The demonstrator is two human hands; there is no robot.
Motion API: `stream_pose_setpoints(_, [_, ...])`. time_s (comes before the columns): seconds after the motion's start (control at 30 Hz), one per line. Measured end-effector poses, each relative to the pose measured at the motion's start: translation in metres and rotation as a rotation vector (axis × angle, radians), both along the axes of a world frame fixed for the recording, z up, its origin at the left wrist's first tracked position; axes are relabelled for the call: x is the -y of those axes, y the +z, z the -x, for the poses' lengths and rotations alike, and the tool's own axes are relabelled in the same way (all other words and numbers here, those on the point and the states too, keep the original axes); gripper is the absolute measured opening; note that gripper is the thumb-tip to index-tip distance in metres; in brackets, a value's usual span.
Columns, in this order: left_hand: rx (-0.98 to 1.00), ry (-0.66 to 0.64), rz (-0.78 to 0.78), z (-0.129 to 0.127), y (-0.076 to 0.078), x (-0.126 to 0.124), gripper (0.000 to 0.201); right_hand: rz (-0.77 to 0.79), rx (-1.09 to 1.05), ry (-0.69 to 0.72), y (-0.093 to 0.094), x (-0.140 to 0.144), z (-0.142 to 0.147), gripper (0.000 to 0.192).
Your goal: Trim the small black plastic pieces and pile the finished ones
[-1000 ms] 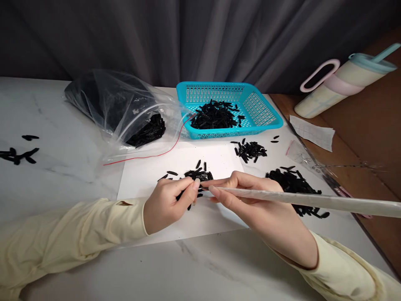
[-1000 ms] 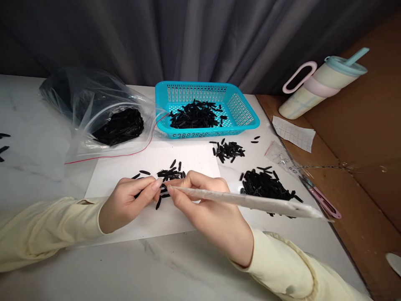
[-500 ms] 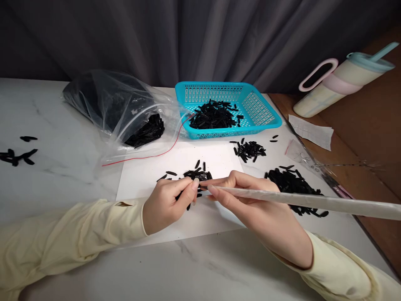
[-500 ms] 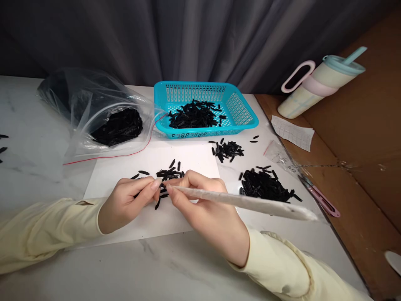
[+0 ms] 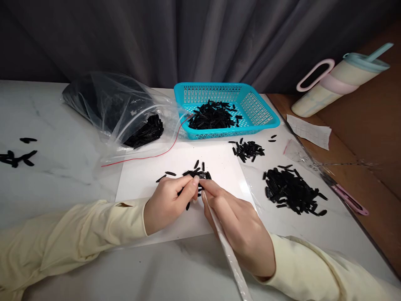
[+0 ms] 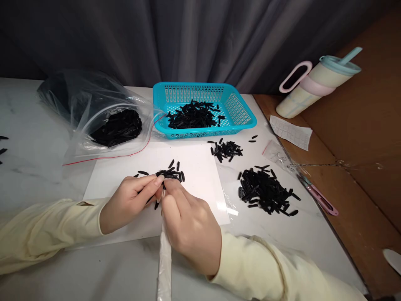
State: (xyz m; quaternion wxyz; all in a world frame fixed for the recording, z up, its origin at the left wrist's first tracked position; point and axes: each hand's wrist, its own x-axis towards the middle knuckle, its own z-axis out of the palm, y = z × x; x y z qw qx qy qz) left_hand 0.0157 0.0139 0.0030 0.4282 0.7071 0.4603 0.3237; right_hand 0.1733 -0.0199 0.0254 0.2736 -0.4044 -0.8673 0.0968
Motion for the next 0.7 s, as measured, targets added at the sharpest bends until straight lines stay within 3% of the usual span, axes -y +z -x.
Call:
stream_pose_setpoints(0.27, [0.048,-0.003,0.055,0.0015,-0.0009,-0.0009,0.037,0.089,-0.097,-0.087,-0.0067,-0.0007,-0.0036,0.015])
stream_pose_setpoints(0.7, [0.085,-0.028,0.088,0.0028,0.0016,-0.0014,0.035,0.157,-0.244,-0.237,0.0,-0.0069,0.0021,0.008])
